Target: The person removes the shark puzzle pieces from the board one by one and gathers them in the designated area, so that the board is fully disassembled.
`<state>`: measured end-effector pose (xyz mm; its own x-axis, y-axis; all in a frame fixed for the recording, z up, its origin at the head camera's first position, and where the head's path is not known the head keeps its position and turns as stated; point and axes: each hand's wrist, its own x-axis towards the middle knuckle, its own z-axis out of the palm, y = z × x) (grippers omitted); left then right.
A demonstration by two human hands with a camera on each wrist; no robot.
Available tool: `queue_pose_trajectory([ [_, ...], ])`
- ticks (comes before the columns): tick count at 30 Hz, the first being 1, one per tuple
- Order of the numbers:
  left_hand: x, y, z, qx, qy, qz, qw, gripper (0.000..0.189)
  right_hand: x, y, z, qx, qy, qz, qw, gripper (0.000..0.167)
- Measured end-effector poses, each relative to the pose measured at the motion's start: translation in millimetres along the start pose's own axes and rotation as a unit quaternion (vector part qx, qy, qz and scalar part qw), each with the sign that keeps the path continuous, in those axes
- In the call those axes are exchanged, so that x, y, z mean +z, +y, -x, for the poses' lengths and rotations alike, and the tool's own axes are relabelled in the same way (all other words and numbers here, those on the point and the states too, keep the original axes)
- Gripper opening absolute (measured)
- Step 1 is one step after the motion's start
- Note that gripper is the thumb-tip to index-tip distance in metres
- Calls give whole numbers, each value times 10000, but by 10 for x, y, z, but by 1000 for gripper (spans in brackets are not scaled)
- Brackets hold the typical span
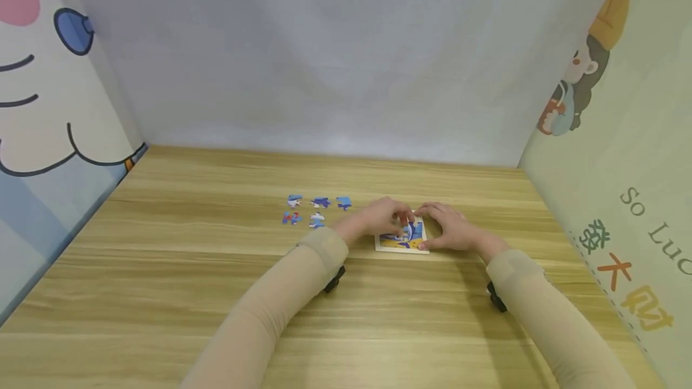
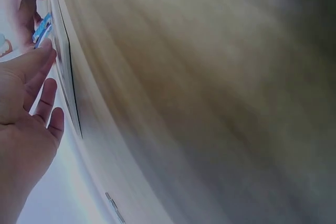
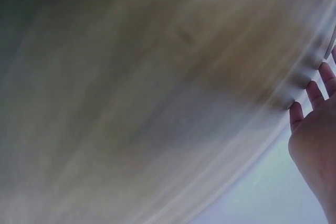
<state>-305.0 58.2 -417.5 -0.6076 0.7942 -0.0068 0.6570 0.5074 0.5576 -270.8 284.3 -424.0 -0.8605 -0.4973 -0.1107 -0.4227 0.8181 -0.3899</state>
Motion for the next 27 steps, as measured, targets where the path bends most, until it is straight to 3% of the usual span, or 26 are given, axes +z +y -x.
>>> queue_pose_trajectory([
  [19, 48, 39, -43, -135, 229, 273, 9993, 19, 6, -41, -5, 12, -28, -58, 10000, 78],
  [27, -64, 91, -6, -274, 506, 540, 9969, 21, -3, -10, 0, 65, 0, 54, 10000, 81],
])
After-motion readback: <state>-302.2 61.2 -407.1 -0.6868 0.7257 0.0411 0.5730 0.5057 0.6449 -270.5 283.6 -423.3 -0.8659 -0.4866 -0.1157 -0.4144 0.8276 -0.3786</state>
